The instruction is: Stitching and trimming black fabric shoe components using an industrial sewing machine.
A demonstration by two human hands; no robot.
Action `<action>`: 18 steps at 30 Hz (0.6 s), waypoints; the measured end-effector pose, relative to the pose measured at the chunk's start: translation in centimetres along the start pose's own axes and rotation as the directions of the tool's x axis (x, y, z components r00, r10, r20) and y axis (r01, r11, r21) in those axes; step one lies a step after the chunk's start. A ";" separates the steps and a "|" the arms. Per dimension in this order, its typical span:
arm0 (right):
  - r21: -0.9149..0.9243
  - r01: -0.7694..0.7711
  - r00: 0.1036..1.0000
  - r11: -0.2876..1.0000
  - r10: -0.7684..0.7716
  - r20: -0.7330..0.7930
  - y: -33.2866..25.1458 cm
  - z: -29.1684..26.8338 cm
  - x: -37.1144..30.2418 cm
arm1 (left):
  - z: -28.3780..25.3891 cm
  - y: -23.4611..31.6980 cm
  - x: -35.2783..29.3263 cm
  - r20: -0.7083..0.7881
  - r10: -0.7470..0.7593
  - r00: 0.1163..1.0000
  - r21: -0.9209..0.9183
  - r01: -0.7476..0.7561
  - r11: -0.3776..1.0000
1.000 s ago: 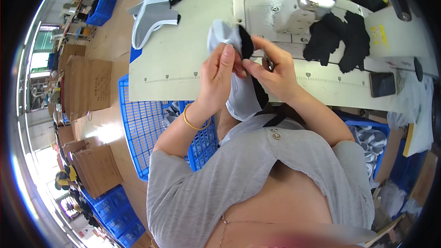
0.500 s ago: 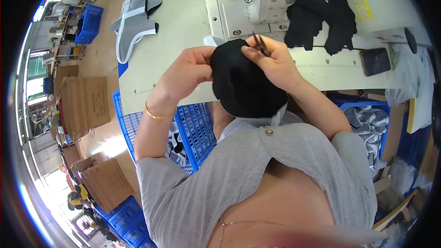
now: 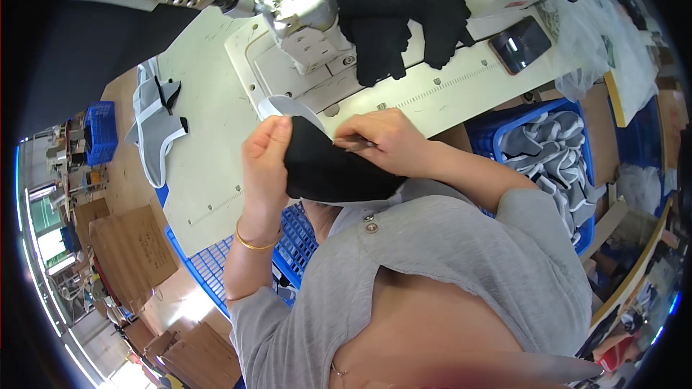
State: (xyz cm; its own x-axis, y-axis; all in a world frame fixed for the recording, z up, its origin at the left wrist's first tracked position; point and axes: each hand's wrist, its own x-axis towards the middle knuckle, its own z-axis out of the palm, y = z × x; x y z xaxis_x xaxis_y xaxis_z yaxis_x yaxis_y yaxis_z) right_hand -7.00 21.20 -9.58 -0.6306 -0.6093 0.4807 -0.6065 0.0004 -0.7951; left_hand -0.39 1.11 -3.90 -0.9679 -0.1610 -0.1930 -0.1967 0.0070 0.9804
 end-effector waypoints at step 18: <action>-0.432 -0.550 0.788 0.715 0.274 -0.551 9.9 -14.4 1.5 | 2.0 0.0 0.3 -0.105 0.190 0.976 0.208 -0.165 0.964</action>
State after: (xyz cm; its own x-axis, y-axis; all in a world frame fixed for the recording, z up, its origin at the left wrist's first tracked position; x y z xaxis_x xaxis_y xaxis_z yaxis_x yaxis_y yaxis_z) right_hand -20.91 31.70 -11.44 -0.9299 -0.0433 0.3653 -0.2959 0.6780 -0.6729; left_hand -0.96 3.00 -4.04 -0.9657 -0.2595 0.0021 -0.0620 0.2385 0.9692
